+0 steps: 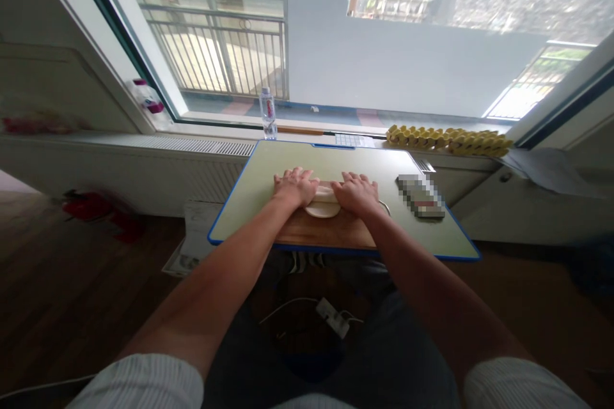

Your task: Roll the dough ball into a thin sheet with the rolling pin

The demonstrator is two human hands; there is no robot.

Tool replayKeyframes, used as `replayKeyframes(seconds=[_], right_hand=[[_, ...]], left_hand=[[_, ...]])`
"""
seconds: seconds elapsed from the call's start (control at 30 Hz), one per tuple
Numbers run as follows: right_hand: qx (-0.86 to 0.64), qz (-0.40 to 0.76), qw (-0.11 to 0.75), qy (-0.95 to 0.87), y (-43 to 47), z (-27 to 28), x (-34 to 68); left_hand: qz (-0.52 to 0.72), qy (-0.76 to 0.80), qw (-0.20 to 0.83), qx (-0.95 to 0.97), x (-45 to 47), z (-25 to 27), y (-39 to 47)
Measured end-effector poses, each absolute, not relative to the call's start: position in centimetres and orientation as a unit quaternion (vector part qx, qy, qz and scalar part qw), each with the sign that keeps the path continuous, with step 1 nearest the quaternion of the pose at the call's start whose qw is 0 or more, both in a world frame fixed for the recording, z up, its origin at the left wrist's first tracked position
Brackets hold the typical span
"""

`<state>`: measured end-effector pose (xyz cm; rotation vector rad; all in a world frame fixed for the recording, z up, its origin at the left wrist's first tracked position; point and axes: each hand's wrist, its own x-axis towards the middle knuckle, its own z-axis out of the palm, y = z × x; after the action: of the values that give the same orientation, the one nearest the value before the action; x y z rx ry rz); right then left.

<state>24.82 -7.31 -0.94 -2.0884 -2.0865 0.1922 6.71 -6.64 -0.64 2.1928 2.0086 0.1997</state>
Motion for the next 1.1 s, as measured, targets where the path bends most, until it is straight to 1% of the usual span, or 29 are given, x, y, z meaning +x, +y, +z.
replayKeyframes(seconds=[0.13, 0.3, 0.57, 1.1], right_hand=[[-0.709, 0.091, 0.089, -0.694, -5.6, -0.9, 24.9], [-0.718, 0.104, 0.089, -0.682, -3.6, -0.9, 25.1], [-0.728, 0.089, 0.105, -0.671, -0.6, -1.0, 25.1], [-0.739, 0.065, 0.076, -0.666, 2.3, -0.7, 24.7]], left_hand=[[0.062, 0.671, 0.097, 0.732, 6.7, -0.3, -5.1], [0.075, 0.671, 0.082, 0.733, 6.7, -0.4, -3.2], [0.105, 0.672, 0.032, 0.733, 6.8, -0.5, -1.0], [0.103, 0.685, 0.032, 0.721, 7.0, -0.4, 2.0]])
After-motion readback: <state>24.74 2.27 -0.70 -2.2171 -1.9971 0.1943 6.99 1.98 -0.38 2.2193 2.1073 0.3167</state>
